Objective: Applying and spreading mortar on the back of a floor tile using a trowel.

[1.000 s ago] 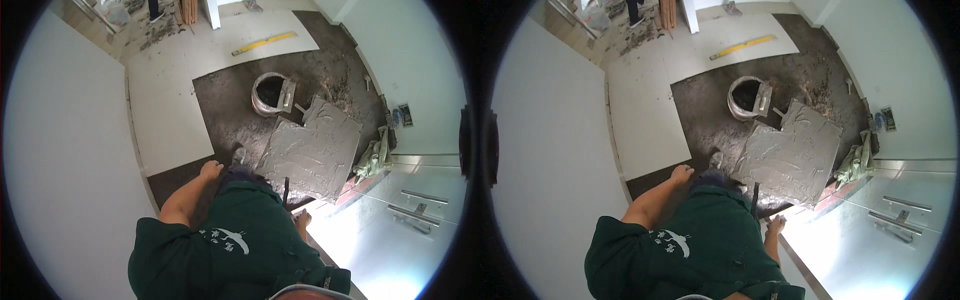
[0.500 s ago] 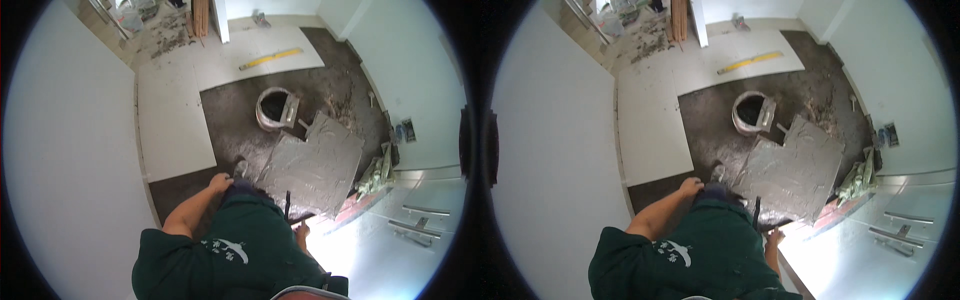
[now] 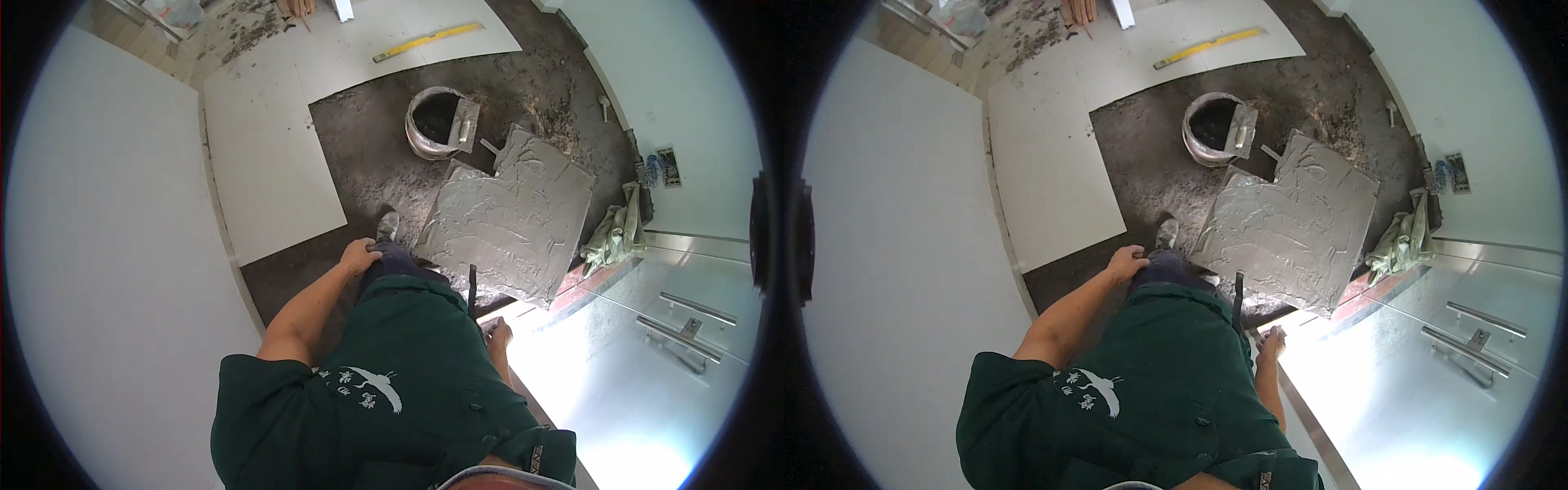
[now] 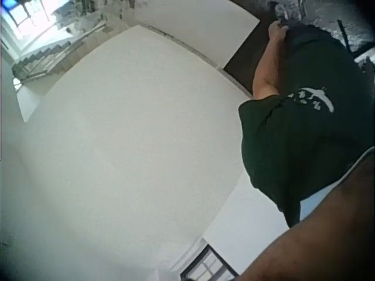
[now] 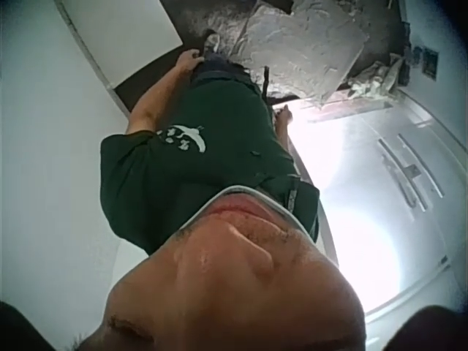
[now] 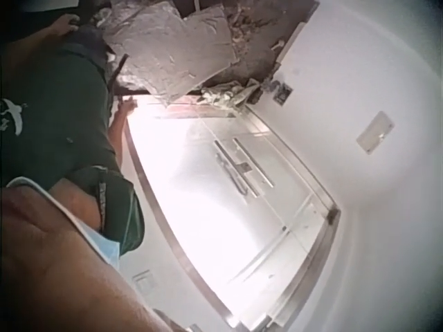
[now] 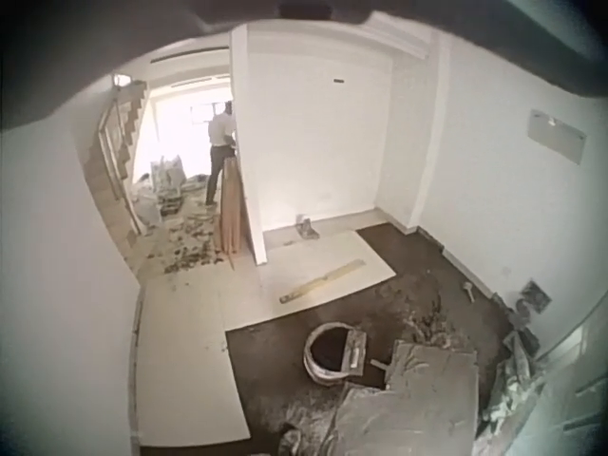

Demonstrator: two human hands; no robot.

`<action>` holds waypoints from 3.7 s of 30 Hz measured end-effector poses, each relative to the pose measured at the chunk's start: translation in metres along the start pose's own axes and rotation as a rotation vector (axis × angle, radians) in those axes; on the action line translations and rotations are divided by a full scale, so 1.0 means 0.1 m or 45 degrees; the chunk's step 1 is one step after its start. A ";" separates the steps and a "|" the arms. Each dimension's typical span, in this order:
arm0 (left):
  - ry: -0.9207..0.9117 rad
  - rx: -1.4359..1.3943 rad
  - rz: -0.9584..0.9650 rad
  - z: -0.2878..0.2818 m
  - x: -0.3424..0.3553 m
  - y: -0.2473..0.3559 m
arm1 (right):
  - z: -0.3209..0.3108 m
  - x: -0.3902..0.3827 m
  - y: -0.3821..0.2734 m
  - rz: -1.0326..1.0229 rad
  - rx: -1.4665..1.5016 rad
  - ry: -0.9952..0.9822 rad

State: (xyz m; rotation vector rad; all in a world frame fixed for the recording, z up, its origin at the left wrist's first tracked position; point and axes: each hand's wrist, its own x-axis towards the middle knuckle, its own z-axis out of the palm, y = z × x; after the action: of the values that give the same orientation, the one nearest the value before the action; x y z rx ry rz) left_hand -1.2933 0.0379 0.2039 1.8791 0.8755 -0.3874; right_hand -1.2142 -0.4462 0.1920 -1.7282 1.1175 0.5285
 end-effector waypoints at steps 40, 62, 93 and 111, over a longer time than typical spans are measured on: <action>-0.045 0.056 -0.125 -0.13 0.39 -0.40 | 0.18 -0.33 -0.03 0.000 0.326 0.075; -0.126 0.102 -0.034 -0.25 0.80 -0.39 | 0.26 -0.47 0.04 -0.040 0.374 0.116; -0.030 -0.017 -0.459 -0.62 -0.05 -0.57 | 0.91 -0.63 -0.18 0.071 -0.452 -0.189; 1.880 -0.240 0.893 -6.73 0.26 1.93 | 5.42 -1.22 -3.92 -0.845 -0.509 -0.501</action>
State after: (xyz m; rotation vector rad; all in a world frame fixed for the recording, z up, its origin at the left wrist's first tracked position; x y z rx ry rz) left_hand -1.2103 0.5928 0.6241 1.9525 0.9480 1.6256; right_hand -0.8589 0.1313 0.2433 -2.0788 0.1310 0.6517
